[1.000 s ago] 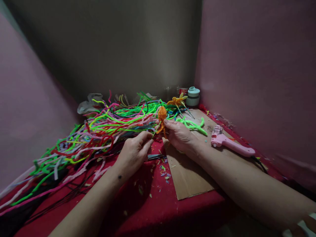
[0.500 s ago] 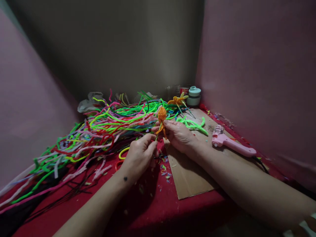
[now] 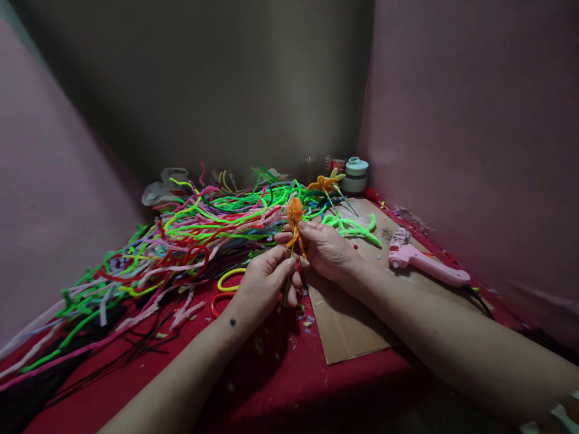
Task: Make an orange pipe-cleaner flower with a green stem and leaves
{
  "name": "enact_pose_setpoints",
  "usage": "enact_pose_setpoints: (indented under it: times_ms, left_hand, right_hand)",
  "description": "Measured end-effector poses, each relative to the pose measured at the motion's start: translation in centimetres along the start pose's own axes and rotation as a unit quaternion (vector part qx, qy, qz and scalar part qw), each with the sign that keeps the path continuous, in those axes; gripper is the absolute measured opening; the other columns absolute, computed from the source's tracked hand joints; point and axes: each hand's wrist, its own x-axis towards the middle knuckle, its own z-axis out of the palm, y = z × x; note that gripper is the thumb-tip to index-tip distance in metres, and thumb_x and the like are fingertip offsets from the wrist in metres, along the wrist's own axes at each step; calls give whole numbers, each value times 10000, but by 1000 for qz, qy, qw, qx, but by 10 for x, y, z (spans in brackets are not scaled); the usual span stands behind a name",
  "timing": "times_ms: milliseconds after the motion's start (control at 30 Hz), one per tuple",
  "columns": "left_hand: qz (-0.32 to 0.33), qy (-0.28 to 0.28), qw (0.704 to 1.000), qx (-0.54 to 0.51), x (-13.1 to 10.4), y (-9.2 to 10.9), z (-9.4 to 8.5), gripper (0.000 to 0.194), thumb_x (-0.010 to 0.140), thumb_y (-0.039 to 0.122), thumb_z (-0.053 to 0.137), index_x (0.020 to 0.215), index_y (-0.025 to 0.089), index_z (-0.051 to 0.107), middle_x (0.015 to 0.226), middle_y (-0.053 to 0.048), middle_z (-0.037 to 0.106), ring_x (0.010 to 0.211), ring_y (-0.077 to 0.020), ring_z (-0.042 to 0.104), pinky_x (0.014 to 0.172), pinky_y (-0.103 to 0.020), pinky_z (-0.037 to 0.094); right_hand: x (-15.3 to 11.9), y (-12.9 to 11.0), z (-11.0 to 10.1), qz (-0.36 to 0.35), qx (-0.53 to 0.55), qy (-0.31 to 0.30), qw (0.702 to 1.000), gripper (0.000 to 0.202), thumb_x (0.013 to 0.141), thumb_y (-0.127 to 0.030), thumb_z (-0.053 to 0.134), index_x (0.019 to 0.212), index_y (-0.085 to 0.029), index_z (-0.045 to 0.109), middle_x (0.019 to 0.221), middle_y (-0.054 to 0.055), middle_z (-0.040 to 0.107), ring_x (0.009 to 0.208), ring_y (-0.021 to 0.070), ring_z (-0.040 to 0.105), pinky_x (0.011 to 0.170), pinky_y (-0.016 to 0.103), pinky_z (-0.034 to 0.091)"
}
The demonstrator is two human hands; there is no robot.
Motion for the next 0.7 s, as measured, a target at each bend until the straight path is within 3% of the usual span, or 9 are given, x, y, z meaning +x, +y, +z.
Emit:
enact_pose_setpoints:
  times_ms: [167,300,400,500,700]
  left_hand:
    - [-8,27,999,-18,0,0,6,193,811,298,520,680,160,486,525,30,598,359,-75,524,413,-188,395]
    - [-25,34,999,-23,2,-2,8,157,799,284,520,706,165,478,540,32,599,369,-86,538,405,-194,422]
    - [-13,56,998,23,3,-4,9,153,786,283,520,688,177,469,521,42,576,358,-94,535,365,-190,407]
    - [13,79,994,76,2,-5,10,189,781,303,532,651,182,468,499,46,562,339,-92,527,333,-176,375]
    - [-31,-23,995,-91,1,-6,6,217,778,323,575,653,154,524,524,0,618,350,-98,537,362,-199,425]
  right_hand:
    - [0,8,-1,-15,-6,10,1000,202,744,-342,673,799,-151,637,701,48,687,642,158,625,599,265,489]
    - [-2,8,-1,-1,3,3,1000,190,771,-328,635,823,-146,619,744,58,697,590,151,612,532,260,478]
    - [-3,6,-1,20,2,-9,1000,184,811,-315,580,863,-140,608,781,71,708,500,145,589,451,261,448]
    - [-4,5,0,19,0,5,1000,172,810,-305,589,841,-137,607,749,72,708,548,159,618,486,266,468]
    - [-3,7,3,-1,11,20,1000,157,763,-310,655,785,-162,608,736,51,702,623,157,638,578,271,508]
